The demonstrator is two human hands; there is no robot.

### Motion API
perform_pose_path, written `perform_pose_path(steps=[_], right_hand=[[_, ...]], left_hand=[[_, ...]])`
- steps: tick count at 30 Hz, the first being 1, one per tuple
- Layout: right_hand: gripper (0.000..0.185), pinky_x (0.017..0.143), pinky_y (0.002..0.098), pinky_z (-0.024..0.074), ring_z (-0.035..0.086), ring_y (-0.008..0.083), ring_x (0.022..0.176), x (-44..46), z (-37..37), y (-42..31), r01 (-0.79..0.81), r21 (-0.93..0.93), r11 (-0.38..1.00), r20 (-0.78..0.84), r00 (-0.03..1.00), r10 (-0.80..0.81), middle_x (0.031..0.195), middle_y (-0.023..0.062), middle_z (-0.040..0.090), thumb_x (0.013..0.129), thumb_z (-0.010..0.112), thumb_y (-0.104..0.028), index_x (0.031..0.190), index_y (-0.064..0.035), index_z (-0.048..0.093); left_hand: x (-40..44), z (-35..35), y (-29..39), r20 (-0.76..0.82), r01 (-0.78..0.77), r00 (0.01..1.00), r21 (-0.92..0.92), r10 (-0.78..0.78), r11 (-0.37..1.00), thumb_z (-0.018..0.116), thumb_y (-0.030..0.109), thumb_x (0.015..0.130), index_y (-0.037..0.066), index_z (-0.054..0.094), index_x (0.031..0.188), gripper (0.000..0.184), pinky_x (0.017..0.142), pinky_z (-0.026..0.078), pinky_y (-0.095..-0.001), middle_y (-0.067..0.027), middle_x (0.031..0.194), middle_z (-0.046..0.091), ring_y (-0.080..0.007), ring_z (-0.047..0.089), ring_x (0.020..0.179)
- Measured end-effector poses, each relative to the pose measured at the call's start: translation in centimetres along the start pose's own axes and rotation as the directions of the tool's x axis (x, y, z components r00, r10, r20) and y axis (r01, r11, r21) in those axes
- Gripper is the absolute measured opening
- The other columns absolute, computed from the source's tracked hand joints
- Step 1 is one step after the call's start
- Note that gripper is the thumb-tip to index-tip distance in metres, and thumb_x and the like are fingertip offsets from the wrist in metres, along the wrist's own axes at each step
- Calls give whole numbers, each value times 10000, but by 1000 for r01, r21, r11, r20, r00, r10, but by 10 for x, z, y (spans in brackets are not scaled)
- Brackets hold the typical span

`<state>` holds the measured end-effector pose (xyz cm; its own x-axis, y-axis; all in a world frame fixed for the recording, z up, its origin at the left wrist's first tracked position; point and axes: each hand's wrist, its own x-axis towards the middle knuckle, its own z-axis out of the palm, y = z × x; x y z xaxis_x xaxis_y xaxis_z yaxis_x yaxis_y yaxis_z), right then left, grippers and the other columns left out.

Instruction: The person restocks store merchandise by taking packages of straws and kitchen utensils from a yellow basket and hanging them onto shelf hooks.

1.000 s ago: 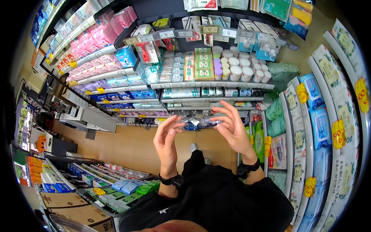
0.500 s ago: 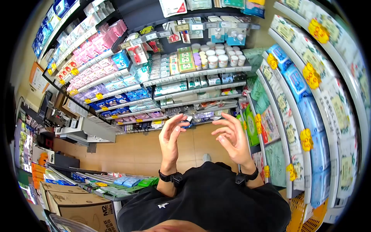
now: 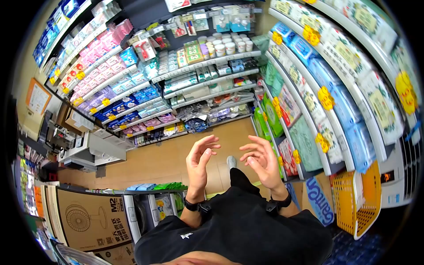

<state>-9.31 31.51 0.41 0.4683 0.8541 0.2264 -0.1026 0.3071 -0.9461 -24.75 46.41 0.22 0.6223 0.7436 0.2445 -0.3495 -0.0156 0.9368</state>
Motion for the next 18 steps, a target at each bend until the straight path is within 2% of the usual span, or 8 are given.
perform_pose_path(steps=[4, 8, 11, 17, 18], right_hand=[[560, 859, 309, 500, 647, 194, 1011, -49, 1, -18, -5, -16, 1000, -56, 998, 4, 1252, 176, 603, 968, 559, -61, 1485, -13, 347], [551, 867, 315, 498, 642, 188, 999, -91, -2, -38, 25, -33, 999, -178, 983, -30, 1246, 165, 612, 959, 558, -51, 1473, -16, 363], [547, 867, 320, 500, 640, 187, 995, -119, -6, -53, 47, -78, 996, -273, 960, -67, 1233, 161, 620, 957, 567, -53, 1467, -21, 371], [520, 852, 323, 502, 641, 170, 986, -181, -20, -75, 81, -151, 985, -508, 849, -148, 1223, 128, 628, 976, 560, -42, 1463, -28, 378], [513, 851, 322, 502, 642, 169, 985, -192, -24, -78, 95, -179, 979, -538, 824, -178, 1220, 128, 629, 982, 561, -46, 1461, -28, 379]], left_hand=[[-29, 18, 1, 50, 55, 997, -8, -55, 998, 586, 162, 990, -22, 586, 1325, 382, 885, 509, -328, -159, 1239, 674, -217, 666, 1062], [-45, 40, -1, 212, 108, 973, -72, -91, 992, 612, 150, 1007, -10, 574, 1345, 375, 896, 487, -313, -145, 1283, 652, -196, 641, 1102], [-53, 68, 5, 291, 148, 947, -32, -132, 989, 591, 173, 989, -26, 595, 1314, 381, 887, 506, -323, -157, 1242, 671, -212, 660, 1064], [-64, 132, -12, 566, 227, 804, -9, -182, 974, 589, 152, 995, -23, 603, 1307, 358, 884, 503, -306, -148, 1266, 664, -195, 654, 1070], [-64, 141, -16, 640, 282, 742, -28, -199, 959, 601, 95, 1006, -33, 577, 1336, 355, 980, 474, -325, -131, 1318, 633, -184, 616, 1122]])
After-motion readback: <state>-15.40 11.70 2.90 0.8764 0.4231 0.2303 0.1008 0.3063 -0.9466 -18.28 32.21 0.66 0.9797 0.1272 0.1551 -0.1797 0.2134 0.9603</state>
